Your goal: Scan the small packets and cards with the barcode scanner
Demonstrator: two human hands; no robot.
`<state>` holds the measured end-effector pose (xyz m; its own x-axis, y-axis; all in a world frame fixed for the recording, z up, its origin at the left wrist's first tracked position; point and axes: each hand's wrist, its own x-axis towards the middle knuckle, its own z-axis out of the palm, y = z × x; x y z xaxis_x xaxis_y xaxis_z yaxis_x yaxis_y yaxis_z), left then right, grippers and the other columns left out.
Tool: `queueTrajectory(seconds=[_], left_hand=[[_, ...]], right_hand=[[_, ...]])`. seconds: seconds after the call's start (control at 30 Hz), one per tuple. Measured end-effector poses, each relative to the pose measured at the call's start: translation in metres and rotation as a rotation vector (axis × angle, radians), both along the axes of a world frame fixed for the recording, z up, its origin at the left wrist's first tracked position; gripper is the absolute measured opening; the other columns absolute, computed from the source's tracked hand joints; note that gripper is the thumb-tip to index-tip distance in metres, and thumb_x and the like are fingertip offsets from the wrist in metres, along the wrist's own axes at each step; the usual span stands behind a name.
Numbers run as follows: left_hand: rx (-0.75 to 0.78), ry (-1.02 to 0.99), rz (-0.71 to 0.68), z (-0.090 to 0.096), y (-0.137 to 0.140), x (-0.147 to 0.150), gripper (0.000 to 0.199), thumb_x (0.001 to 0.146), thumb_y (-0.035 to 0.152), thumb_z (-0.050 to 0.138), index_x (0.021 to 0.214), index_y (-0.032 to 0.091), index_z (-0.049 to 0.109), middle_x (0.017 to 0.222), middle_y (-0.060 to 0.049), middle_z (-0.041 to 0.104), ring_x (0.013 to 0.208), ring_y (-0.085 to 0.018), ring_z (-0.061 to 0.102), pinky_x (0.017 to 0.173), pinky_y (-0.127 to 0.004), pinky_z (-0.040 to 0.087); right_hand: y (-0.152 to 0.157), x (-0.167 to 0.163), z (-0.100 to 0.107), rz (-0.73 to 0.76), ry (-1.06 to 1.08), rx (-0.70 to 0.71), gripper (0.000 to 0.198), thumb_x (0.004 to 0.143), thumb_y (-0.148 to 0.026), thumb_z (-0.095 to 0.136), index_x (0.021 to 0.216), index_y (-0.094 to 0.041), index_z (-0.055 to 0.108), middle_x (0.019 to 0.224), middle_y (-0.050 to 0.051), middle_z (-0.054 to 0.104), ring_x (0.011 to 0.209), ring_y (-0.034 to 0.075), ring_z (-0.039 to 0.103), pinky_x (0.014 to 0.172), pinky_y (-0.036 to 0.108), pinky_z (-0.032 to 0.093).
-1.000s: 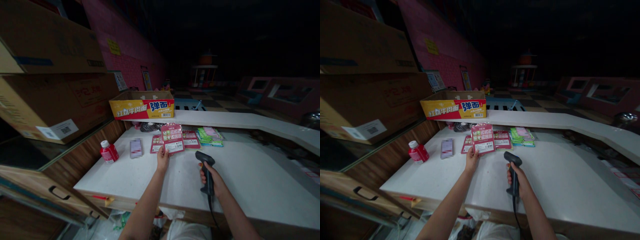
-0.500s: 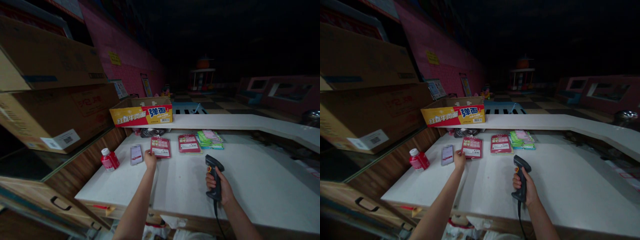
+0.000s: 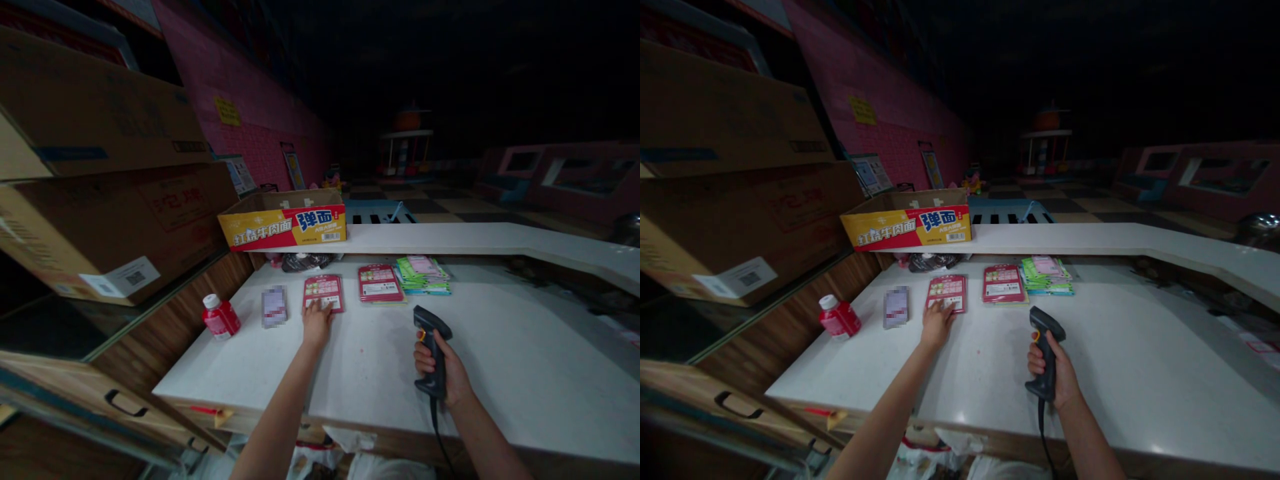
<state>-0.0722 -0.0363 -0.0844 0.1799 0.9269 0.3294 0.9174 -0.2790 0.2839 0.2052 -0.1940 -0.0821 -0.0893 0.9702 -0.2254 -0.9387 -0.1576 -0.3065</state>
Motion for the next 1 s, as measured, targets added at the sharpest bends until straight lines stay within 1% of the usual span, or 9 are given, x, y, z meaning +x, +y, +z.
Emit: queueTrajectory(seconds=[0.13, 0.27, 0.37, 0.43, 0.53, 0.63, 0.73, 0.83, 1.0], left_hand=[[-0.022, 0.033, -0.038, -0.002, 0.0, 0.0, 0.037, 0.09, 0.025, 0.055, 0.125, 0.029, 0.067, 0.139, -0.013, 0.055, 0.13, -0.032, 0.047, 0.113, -0.052, 0.028], [-0.004, 0.039, -0.018, 0.005, -0.005, 0.003, 0.037, 0.091, 0.025, 0.054, 0.126, 0.025, 0.067, 0.14, -0.015, 0.053, 0.134, -0.033, 0.043, 0.114, -0.051, 0.029], [0.047, -0.019, -0.028, 0.012, -0.004, 0.016, 0.036, 0.088, 0.017, 0.053, 0.121, 0.018, 0.069, 0.135, -0.017, 0.056, 0.129, -0.031, 0.048, 0.11, -0.043, 0.036], [0.037, -0.081, -0.048, 0.019, 0.003, 0.033, 0.035, 0.087, 0.013, 0.053, 0.117, 0.015, 0.069, 0.125, -0.016, 0.062, 0.119, -0.027, 0.055, 0.104, -0.038, 0.04], [-0.069, -0.178, -0.039, 0.029, 0.021, 0.067, 0.032, 0.089, 0.014, 0.051, 0.116, 0.013, 0.067, 0.111, -0.014, 0.068, 0.106, -0.023, 0.063, 0.095, -0.033, 0.045], [-0.172, -0.212, 0.044, 0.037, 0.042, 0.101, 0.033, 0.09, 0.027, 0.056, 0.117, 0.011, 0.063, 0.11, -0.017, 0.069, 0.105, -0.024, 0.065, 0.09, -0.031, 0.046], [-0.277, -0.196, 0.133, 0.041, 0.058, 0.123, 0.057, 0.077, 0.048, 0.071, 0.116, 0.009, 0.059, 0.117, -0.023, 0.066, 0.112, -0.03, 0.063, 0.088, -0.032, 0.046], [-0.409, -0.224, 0.189, 0.042, 0.068, 0.131, 0.076, 0.062, 0.054, 0.082, 0.117, 0.009, 0.056, 0.123, -0.025, 0.064, 0.115, -0.033, 0.063, 0.086, -0.032, 0.048], [-0.495, -0.259, 0.186, 0.037, 0.081, 0.127, 0.062, 0.062, 0.044, 0.085, 0.109, 0.012, 0.06, 0.123, -0.023, 0.066, 0.116, -0.031, 0.063, 0.085, -0.03, 0.049]], right_hand=[[0.002, 0.003, -0.005, 0.023, -0.019, 0.029, 0.026, 0.077, -0.033, 0.078, 0.087, -0.018, 0.06, 0.056, -0.007, 0.046, 0.042, 0.004, 0.042, 0.037, 0.012, 0.036], [0.003, 0.004, -0.008, 0.032, -0.032, 0.051, 0.024, 0.08, -0.033, 0.076, 0.089, -0.018, 0.06, 0.056, -0.007, 0.047, 0.042, 0.004, 0.042, 0.038, 0.012, 0.037], [0.004, 0.003, -0.008, 0.033, -0.034, 0.052, 0.021, 0.082, -0.033, 0.073, 0.089, -0.018, 0.06, 0.056, -0.006, 0.047, 0.043, 0.004, 0.042, 0.038, 0.013, 0.036], [0.005, 0.003, -0.009, 0.034, -0.038, 0.051, 0.02, 0.083, -0.034, 0.072, 0.089, -0.019, 0.06, 0.056, -0.006, 0.047, 0.043, 0.005, 0.041, 0.038, 0.013, 0.036], [0.007, 0.003, -0.01, 0.038, -0.046, 0.051, 0.024, 0.08, -0.035, 0.075, 0.089, -0.019, 0.06, 0.056, -0.007, 0.046, 0.042, 0.004, 0.04, 0.037, 0.013, 0.034], [0.01, 0.003, -0.011, 0.034, -0.057, 0.051, 0.027, 0.078, -0.037, 0.077, 0.088, -0.018, 0.06, 0.055, -0.007, 0.045, 0.041, 0.004, 0.039, 0.038, 0.013, 0.033], [0.012, 0.002, -0.011, 0.038, -0.069, 0.053, 0.029, 0.077, -0.04, 0.077, 0.087, -0.019, 0.06, 0.055, -0.007, 0.045, 0.041, 0.004, 0.038, 0.038, 0.014, 0.032], [0.014, 0.002, -0.011, 0.037, -0.082, 0.051, 0.035, 0.072, -0.042, 0.081, 0.086, -0.018, 0.06, 0.054, -0.008, 0.044, 0.041, 0.004, 0.037, 0.037, 0.014, 0.03], [0.017, 0.0, -0.011, 0.044, -0.151, 0.066, 0.037, 0.072, -0.046, 0.081, 0.087, -0.019, 0.06, 0.053, -0.008, 0.044, 0.041, 0.005, 0.037, 0.038, 0.015, 0.03]])
